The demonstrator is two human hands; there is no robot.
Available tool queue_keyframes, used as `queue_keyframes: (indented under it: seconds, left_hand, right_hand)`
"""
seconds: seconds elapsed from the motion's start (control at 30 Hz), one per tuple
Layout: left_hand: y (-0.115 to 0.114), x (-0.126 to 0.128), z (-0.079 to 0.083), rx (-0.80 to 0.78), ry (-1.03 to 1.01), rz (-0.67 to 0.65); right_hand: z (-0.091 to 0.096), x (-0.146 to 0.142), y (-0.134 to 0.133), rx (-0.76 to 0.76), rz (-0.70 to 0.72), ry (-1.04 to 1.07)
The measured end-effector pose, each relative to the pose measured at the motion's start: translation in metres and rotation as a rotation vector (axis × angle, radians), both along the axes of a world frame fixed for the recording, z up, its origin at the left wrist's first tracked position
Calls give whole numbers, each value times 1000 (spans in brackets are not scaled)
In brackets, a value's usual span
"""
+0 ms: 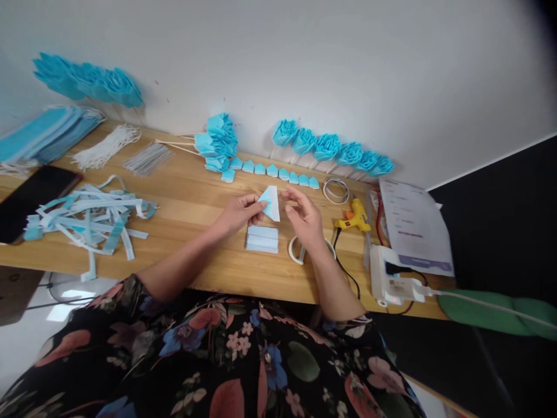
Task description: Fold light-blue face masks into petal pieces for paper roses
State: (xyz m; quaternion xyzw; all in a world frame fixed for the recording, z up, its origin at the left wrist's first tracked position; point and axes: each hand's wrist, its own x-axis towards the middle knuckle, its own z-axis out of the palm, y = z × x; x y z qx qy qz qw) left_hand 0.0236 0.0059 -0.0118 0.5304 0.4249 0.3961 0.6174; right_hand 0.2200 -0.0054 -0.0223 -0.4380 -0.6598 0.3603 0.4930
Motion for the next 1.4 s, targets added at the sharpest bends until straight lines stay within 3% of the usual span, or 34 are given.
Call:
queue_keyframes:
  seconds: [0.27,0.5,0.87,1.4]
  left_hand:
    - [0,0,-4,-20,-28,14]
    - [0,1,-1,74,47,8]
    - [-2,3,0,124,96,-5]
    - [-3,3,-2,119,93,-33]
  right_hand:
    - [9,-2,-4,109,77,-243]
    - [6,-2,-1,64,66,-174]
    - [-5,-8,-1,-178,5,40]
    - [-7,-9,2,-212,35,101]
